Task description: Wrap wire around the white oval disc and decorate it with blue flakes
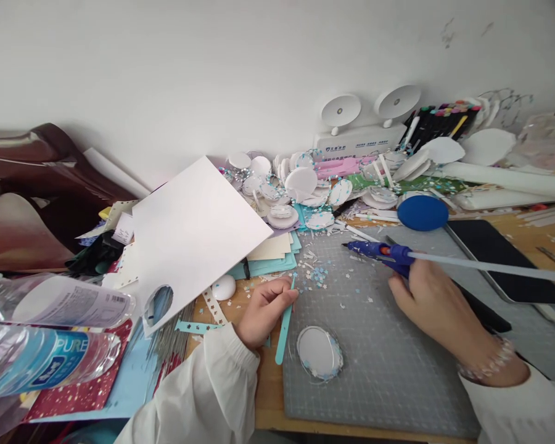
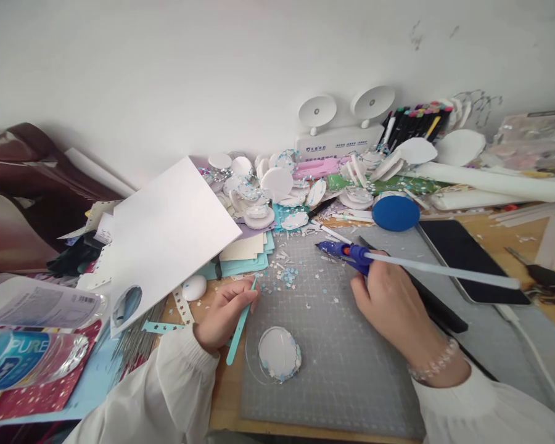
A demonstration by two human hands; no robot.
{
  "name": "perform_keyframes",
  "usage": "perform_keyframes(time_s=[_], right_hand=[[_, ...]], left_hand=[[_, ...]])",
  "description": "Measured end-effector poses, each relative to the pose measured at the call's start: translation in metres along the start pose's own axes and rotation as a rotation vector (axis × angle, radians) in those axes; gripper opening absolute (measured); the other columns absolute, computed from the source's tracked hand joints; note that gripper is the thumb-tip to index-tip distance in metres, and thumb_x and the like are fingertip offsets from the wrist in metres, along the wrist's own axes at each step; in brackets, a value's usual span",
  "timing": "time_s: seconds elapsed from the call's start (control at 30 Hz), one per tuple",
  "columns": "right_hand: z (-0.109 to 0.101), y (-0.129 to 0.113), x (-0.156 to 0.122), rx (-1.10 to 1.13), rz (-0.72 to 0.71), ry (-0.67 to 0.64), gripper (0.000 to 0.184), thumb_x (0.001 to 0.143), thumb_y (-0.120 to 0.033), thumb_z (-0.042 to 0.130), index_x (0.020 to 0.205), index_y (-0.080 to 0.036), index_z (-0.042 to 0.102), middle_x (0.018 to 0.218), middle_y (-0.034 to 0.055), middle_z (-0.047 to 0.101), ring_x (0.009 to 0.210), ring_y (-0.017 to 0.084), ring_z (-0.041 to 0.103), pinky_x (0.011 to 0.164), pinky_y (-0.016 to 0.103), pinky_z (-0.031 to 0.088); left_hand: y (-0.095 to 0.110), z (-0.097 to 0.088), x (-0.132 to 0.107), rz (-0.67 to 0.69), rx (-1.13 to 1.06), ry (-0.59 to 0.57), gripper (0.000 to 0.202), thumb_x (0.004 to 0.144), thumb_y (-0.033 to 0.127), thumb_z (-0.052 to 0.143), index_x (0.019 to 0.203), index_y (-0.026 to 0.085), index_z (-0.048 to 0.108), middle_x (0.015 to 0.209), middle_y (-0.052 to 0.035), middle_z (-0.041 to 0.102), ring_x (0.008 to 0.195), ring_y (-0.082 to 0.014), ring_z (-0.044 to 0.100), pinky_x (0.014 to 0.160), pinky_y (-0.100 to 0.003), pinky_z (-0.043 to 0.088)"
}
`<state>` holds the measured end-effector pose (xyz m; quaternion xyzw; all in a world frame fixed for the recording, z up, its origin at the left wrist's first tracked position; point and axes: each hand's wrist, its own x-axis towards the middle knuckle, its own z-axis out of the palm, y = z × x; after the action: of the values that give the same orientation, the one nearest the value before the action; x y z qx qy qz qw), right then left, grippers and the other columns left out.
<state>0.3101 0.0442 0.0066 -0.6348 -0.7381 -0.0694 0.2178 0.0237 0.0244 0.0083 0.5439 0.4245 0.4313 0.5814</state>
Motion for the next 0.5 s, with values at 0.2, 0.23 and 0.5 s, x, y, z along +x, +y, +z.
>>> perform_keyframes(time_s=[0.2,0.23,0.5], right_hand=[[-0.022,-0.020,0.020,0.174,0.330,0.040,0.031,0.072,-0.042,0.066,0.088,-0.022,0.048,0.071,0.0053,0.059,0.062,0.025,0.061,0.057,0.035,0.043],[-0.024,-0.024,0.022,0.249,0.374,0.015,0.031,0.069,-0.042,0.068,0.085,-0.023,0.050,0.069,0.0051,0.061,0.062,0.025,0.061,0.058,0.035,0.044],[-0.004,-0.046,0.004,0.454,0.305,-0.066,0.019,0.062,-0.038,0.061,0.056,-0.026,0.048,0.046,-0.0008,0.058,0.045,0.020,0.058,0.047,0.031,0.044]], left_hand=[[0.000,0.000,0.000,0.015,0.003,-0.026,0.046,0.085,0.046,0.062,0.052,0.017,0.045,0.059,0.0022,0.042,0.060,-0.0122,0.037,0.060,-0.027,0.031],[0.000,0.000,0.000,0.017,0.004,-0.031,0.047,0.085,0.046,0.062,0.052,0.018,0.045,0.059,0.0023,0.042,0.060,-0.0121,0.036,0.060,-0.027,0.030],[0.007,0.001,0.001,0.010,0.036,-0.093,0.053,0.082,0.052,0.064,0.049,0.018,0.040,0.058,0.0024,0.039,0.059,-0.0120,0.036,0.060,-0.028,0.030]])
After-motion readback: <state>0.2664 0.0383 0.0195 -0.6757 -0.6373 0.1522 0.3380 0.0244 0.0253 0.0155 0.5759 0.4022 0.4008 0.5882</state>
